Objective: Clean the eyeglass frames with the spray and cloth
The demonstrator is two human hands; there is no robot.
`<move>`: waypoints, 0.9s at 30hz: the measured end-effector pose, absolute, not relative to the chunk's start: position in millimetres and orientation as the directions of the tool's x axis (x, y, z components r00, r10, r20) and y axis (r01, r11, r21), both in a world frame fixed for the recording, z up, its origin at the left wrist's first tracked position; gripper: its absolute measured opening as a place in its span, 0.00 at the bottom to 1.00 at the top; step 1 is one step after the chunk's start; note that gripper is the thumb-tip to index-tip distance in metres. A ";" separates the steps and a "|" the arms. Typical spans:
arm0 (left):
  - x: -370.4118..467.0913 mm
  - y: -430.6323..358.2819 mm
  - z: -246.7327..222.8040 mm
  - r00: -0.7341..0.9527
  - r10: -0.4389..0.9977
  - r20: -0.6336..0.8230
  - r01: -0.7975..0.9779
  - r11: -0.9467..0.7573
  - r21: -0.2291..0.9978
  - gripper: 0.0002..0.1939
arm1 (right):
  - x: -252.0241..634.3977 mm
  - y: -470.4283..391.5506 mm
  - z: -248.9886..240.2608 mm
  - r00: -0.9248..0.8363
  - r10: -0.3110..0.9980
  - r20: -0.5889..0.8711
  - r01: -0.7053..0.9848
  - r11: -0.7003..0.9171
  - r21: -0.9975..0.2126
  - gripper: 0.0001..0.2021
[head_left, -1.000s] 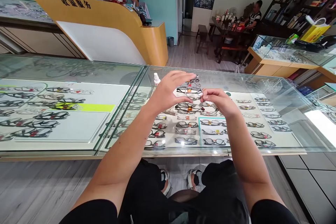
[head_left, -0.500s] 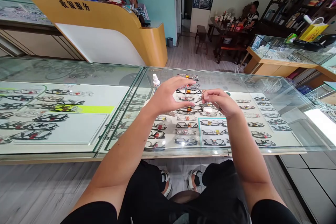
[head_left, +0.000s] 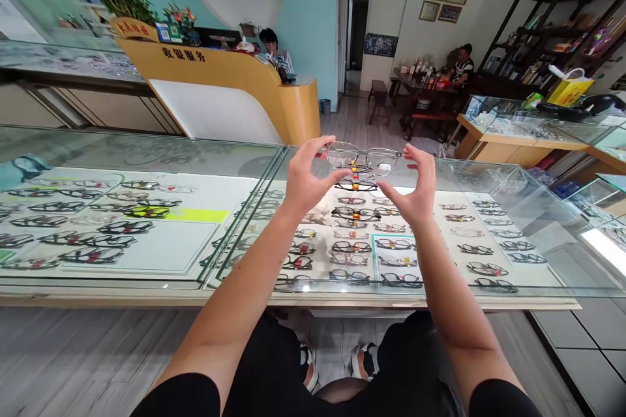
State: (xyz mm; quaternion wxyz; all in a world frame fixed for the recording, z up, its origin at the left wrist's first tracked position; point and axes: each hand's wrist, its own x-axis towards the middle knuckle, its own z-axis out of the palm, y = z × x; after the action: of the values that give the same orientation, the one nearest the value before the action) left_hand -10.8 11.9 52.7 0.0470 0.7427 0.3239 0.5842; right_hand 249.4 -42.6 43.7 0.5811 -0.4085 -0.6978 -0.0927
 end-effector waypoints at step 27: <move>-21.3 -137.5 243.4 0.109 0.105 0.988 0.495 -0.868 0.038 0.42 | 231.8 -172.9 227.5 -0.040 0.055 0.998 0.752 0.659 -0.006 0.36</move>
State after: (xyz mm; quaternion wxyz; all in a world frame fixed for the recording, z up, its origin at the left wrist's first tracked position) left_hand -21.3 -137.5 243.4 -0.1535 0.7285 0.2062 0.6350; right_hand 231.8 -172.9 227.5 0.6227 -0.3037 -0.6645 -0.2801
